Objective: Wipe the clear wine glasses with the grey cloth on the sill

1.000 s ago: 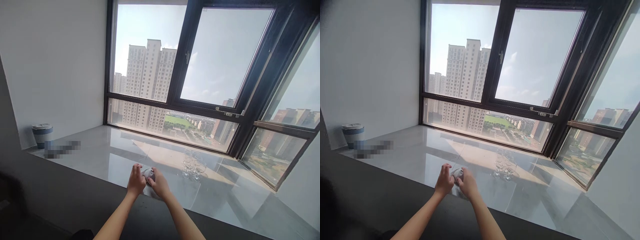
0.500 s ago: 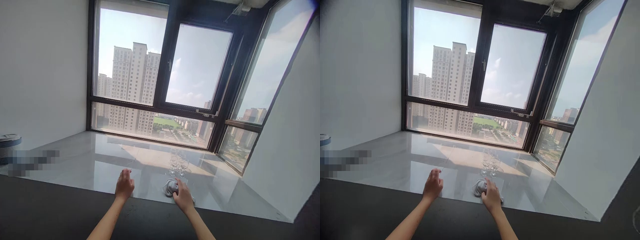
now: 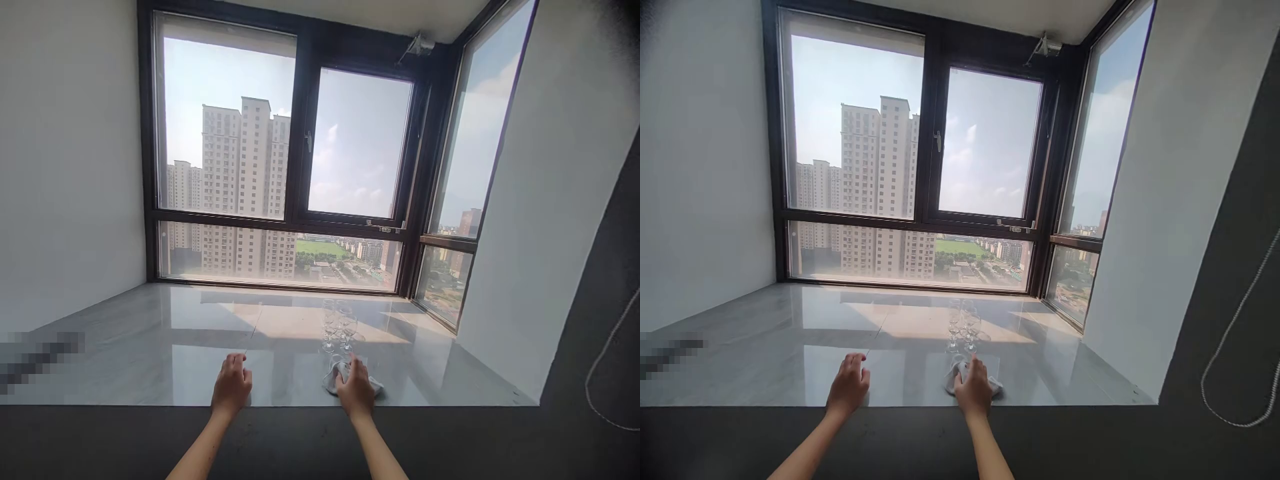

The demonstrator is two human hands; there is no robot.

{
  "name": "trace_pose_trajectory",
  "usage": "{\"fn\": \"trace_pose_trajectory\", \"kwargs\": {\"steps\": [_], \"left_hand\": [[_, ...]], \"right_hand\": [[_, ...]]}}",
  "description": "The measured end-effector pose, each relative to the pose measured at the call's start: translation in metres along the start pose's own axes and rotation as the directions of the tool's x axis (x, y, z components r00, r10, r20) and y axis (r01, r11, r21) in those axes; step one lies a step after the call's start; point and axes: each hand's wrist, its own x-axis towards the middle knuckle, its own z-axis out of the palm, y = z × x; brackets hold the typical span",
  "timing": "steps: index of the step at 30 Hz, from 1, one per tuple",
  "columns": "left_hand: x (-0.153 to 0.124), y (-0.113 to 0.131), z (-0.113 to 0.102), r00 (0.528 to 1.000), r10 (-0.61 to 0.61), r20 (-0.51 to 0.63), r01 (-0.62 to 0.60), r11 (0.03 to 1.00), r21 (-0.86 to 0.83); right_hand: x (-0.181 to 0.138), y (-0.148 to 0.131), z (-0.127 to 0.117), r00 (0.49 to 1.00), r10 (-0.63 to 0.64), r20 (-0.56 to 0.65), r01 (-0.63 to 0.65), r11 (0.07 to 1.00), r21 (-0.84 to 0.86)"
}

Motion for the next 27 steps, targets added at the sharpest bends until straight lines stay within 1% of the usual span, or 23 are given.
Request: {"fn": "trace_pose_trajectory", "kwargs": {"steps": [2, 5, 7, 13, 17, 27], "left_hand": [[0.0004, 0.0034, -0.0031, 0.999, -0.01, 0.051, 0.009, 1.0, 0.019], [0.0013, 0.0064, -0.0053, 0.992, 0.005, 0.129, -0.009, 0.999, 0.032], [0.0021, 0.0062, -0.0045, 0.988, 0.016, 0.151, -0.021, 0.999, 0.027], [0.0039, 0.0038, -0.0008, 0.99, 0.009, 0.139, -0.011, 1.0, 0.016], [0.0042, 0.0047, -0.0006, 0.992, 0.011, 0.123, -0.015, 0.999, 0.033], [0.0046, 0.0048, 0.0003, 0.991, 0.013, 0.13, -0.022, 0.997, 0.073]], "right_hand": [[-0.0014, -0.0001, -0.0007, 1.0, 0.005, 0.002, -0.005, 1.0, -0.006], [-0.0021, 0.0004, -0.0006, 1.0, 0.009, -0.006, -0.009, 1.0, -0.005], [-0.0025, 0.0007, 0.0008, 1.0, 0.011, -0.029, -0.011, 1.0, -0.009], [-0.0044, 0.0019, 0.0044, 0.996, 0.005, -0.088, -0.005, 1.0, -0.001], [-0.0046, 0.0024, 0.0035, 0.996, 0.0, -0.092, -0.001, 1.0, -0.007], [-0.0048, 0.0008, 0.0025, 0.993, -0.02, -0.117, 0.019, 1.0, -0.009]]}}
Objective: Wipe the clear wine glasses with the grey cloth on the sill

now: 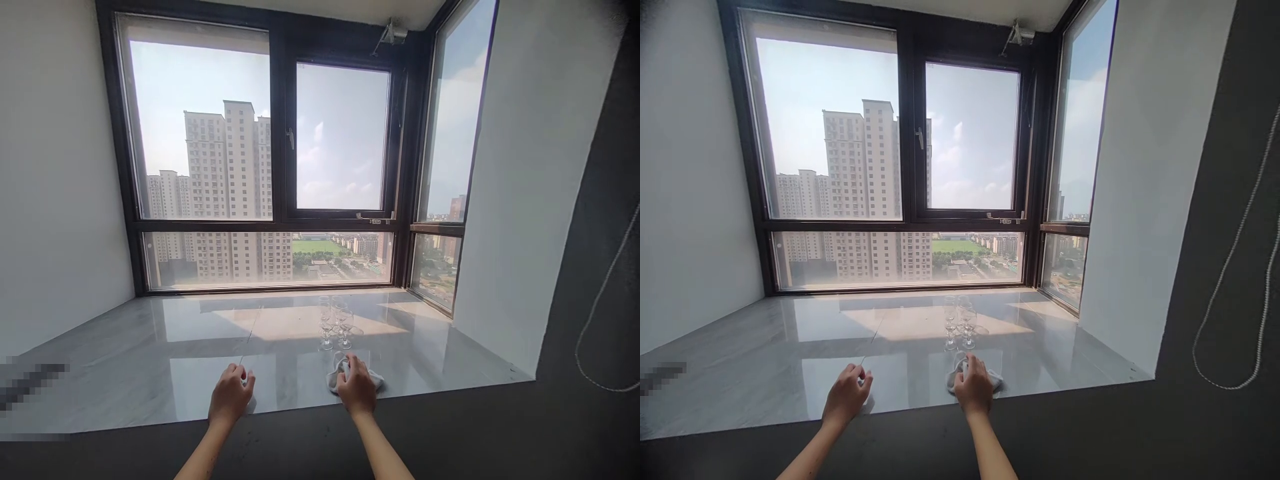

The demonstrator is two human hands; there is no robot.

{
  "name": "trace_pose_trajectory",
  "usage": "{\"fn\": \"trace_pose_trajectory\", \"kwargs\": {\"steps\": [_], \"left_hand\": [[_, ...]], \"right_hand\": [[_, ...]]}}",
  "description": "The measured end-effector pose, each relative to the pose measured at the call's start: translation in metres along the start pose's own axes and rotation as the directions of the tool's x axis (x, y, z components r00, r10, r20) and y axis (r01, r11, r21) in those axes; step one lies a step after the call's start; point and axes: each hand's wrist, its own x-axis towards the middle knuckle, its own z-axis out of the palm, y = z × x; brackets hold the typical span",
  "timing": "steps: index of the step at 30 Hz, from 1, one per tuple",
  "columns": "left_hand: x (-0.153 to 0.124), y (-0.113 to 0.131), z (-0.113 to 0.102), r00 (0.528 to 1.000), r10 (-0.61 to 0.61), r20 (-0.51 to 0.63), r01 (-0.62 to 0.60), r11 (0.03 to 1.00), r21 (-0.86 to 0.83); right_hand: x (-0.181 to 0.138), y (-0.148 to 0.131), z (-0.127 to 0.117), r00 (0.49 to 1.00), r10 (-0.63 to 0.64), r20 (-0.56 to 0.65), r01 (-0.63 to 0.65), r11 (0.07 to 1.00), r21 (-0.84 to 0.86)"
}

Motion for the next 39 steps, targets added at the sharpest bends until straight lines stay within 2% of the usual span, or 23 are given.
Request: {"fn": "trace_pose_trajectory", "kwargs": {"steps": [6, 14, 17, 20, 24, 27, 30, 32, 34, 37, 39], "left_hand": [[0.0, 0.003, -0.002, 1.0, 0.011, -0.018, -0.011, 1.0, 0.005], [-0.003, 0.004, -0.008, 0.998, 0.034, 0.06, -0.035, 0.999, 0.011], [0.001, 0.012, -0.009, 0.996, 0.066, 0.064, -0.069, 0.996, 0.048], [0.009, 0.041, -0.009, 0.99, 0.102, 0.1, -0.1, 0.995, -0.022], [0.026, 0.106, -0.003, 0.979, 0.108, 0.175, -0.066, 0.972, -0.227], [0.046, 0.153, 0.012, 0.976, 0.098, 0.197, -0.019, 0.93, -0.367], [0.065, 0.185, 0.033, 0.981, 0.065, 0.181, 0.027, 0.883, -0.468], [0.074, 0.196, 0.05, 0.98, 0.001, 0.201, 0.098, 0.87, -0.484], [0.081, 0.201, 0.066, 0.961, -0.042, 0.272, 0.163, 0.884, -0.437], [0.09, 0.2, 0.087, 0.914, -0.017, 0.405, 0.171, 0.922, -0.348], [0.096, 0.197, 0.097, 0.893, 0.021, 0.45, 0.146, 0.932, -0.331]], "right_hand": [[0.0, 0.001, 0.001, 1.0, 0.007, 0.004, -0.007, 1.0, -0.009], [-0.001, 0.0, -0.001, 1.0, 0.012, 0.018, -0.012, 1.0, -0.018], [-0.001, 0.001, -0.001, 1.0, 0.006, 0.015, -0.006, 1.0, -0.014], [0.0, 0.002, 0.0, 1.0, 0.003, 0.014, -0.003, 1.0, -0.002], [0.0, 0.001, -0.002, 1.0, 0.012, 0.016, -0.012, 1.0, 0.005], [0.001, 0.0, -0.004, 1.0, 0.027, 0.014, -0.027, 1.0, 0.008], [0.001, 0.0, -0.006, 1.0, 0.015, 0.008, -0.015, 1.0, 0.014], [0.001, -0.001, -0.007, 1.0, 0.005, -0.007, -0.005, 1.0, 0.018], [0.001, -0.001, -0.007, 1.0, 0.002, -0.023, -0.001, 1.0, 0.021], [0.001, -0.001, -0.007, 0.999, 0.011, -0.042, -0.01, 1.0, 0.028], [0.001, -0.001, -0.007, 0.999, 0.015, -0.048, -0.013, 0.999, 0.036]]}}
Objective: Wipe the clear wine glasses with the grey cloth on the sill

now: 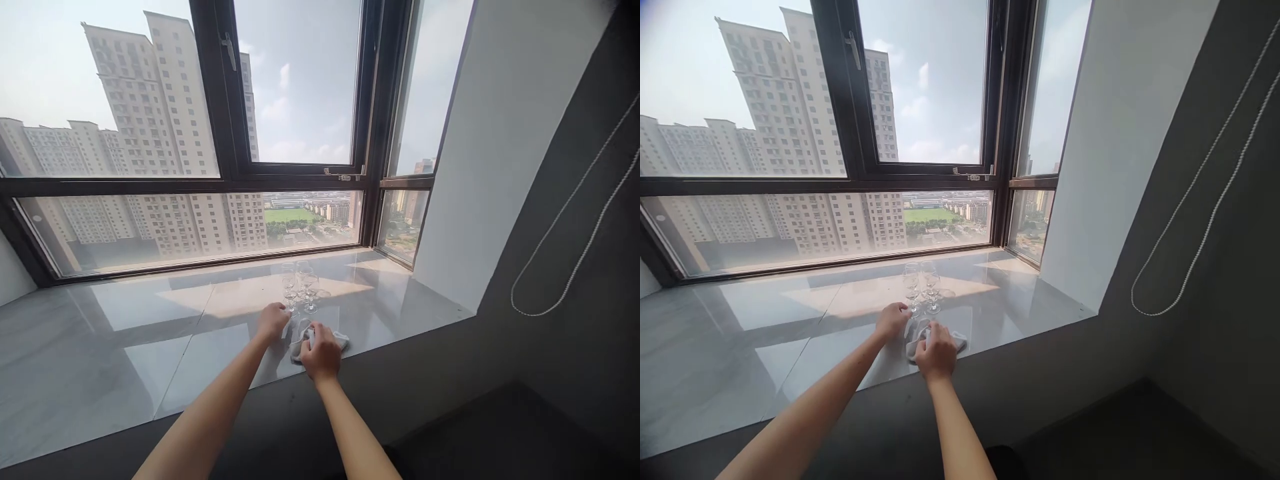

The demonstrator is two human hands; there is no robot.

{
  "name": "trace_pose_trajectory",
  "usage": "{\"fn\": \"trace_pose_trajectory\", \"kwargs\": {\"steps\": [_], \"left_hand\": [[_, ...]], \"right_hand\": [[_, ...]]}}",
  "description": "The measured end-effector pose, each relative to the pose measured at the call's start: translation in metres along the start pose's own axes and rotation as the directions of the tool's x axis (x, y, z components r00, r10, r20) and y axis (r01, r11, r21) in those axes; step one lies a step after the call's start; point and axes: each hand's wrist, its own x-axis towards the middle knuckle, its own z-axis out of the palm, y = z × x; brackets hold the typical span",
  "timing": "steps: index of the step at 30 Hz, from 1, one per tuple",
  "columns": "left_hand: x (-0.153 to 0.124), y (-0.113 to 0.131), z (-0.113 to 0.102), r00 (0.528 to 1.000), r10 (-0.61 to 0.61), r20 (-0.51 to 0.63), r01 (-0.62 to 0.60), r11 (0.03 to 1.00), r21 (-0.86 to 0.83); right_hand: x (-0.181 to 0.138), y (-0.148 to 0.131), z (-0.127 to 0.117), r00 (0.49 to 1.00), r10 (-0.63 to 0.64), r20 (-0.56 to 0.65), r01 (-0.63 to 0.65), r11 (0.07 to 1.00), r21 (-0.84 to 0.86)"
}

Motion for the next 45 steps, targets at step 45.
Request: {"fn": "trace_pose_trajectory", "kwargs": {"steps": [45], "left_hand": [[0.042, -0.26, -0.208, 0.789, -0.531, -0.31, 0.604, 0.764, 0.226]], "right_hand": [[-0.004, 0.011, 0.001, 1.0, -0.014, -0.013, 0.013, 0.997, -0.075]]}}
